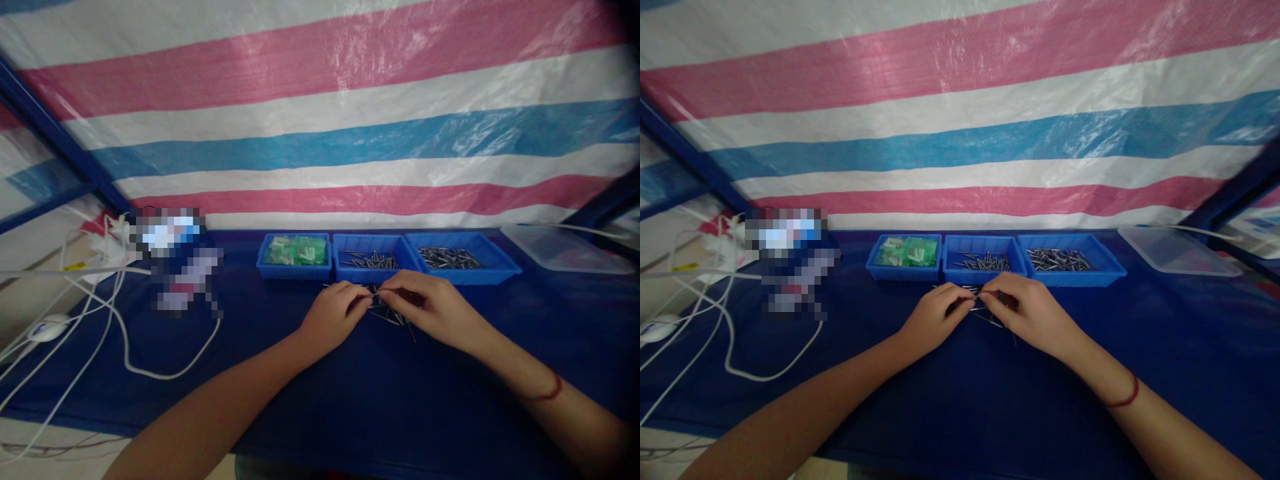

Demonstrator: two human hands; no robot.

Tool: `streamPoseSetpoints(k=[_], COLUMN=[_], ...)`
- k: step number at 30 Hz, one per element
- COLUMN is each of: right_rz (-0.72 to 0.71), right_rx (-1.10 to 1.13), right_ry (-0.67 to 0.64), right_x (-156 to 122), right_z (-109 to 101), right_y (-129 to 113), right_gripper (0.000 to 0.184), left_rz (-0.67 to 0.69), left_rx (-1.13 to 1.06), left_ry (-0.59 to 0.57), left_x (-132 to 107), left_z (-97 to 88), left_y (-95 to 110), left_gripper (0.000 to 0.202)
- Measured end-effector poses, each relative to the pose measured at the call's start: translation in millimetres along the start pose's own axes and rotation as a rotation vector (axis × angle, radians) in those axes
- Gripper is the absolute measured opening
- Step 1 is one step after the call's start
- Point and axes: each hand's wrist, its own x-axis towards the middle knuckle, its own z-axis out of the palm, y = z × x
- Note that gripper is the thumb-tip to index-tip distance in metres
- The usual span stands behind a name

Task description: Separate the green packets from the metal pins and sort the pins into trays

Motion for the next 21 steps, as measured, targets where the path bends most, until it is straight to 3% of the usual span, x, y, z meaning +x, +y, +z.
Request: streamPoseSetpoints(k=[3,8,21], right_rz=[0.082,0.182,0.219], right_rx=[0.111,0.222,0.395], right_ry=[0.019,-0.074,-0.207], right_x=[0.2,1.4,2.5], right_z=[1.1,3.0,3.9], right_y=[3.8,4.6,-1.7], right_gripper=[0.024,0.029,0.034], left_rz=[-0.041,-0.100,-0.087], left_rx=[-0.090,-0.204,-0.285], left_ry=[0.075,0.189,0.218], left_x=[0.4,0.4,-1.4], left_z=[-2.1,-3.9,-6.1], left_y=[1.2,2.9,9.7], left_gripper=[0.017,0.016,0.017])
